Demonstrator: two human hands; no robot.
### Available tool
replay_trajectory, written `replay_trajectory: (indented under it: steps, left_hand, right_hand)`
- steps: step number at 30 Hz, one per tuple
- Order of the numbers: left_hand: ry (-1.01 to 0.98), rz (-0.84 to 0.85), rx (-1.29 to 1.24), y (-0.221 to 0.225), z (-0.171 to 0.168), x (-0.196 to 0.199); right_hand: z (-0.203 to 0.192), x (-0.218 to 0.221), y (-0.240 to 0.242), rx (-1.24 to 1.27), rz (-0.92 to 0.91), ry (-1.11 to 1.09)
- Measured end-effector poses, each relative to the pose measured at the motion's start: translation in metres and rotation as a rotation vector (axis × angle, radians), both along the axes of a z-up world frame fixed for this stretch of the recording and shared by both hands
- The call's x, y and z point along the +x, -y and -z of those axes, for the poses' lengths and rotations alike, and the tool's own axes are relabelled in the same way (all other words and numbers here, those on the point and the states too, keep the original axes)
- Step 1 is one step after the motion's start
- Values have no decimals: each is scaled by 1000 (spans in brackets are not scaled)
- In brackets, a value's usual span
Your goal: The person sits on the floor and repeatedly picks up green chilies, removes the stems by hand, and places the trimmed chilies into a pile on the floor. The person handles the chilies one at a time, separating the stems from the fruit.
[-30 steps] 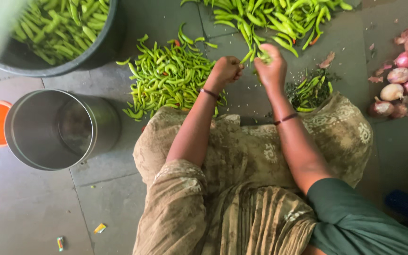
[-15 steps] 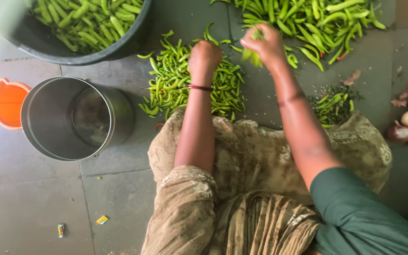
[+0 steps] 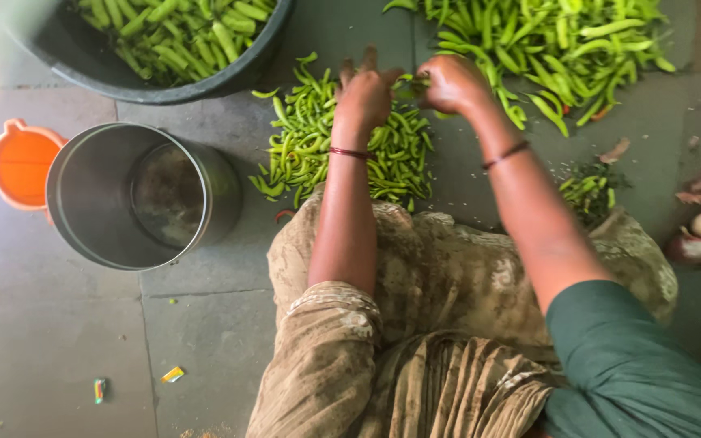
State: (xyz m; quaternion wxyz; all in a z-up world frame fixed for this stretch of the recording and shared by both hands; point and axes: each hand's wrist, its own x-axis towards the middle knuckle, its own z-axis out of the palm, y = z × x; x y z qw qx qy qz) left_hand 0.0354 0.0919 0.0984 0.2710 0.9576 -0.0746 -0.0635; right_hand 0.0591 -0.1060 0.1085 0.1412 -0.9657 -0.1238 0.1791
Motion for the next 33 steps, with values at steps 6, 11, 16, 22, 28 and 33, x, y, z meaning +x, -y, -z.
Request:
replay_trajectory:
  steps: [6, 11, 16, 22, 28, 33]
  left_hand:
    - [39, 389, -92, 39, -23, -15]
    - [113, -80, 41, 64, -9, -35]
    - [-140, -216, 97, 17, -11, -24]
    - [-28, -344, -128, -7, -29, -20]
    - [-135, -374, -313, -20, -29, -17]
    - [-40, -545, -368, -22, -38, -4]
  right_hand:
    - [-100, -41, 45, -116, -119, 174]
    - [-130, -71, 37, -202, -106, 256]
    - [-187, -90, 26, 181, -138, 450]
    - [-206, -35, -67, 847, -231, 437]
    - [-134, 27, -139, 1079, -180, 365]
    - [-49, 82, -104, 1149, 19, 472]
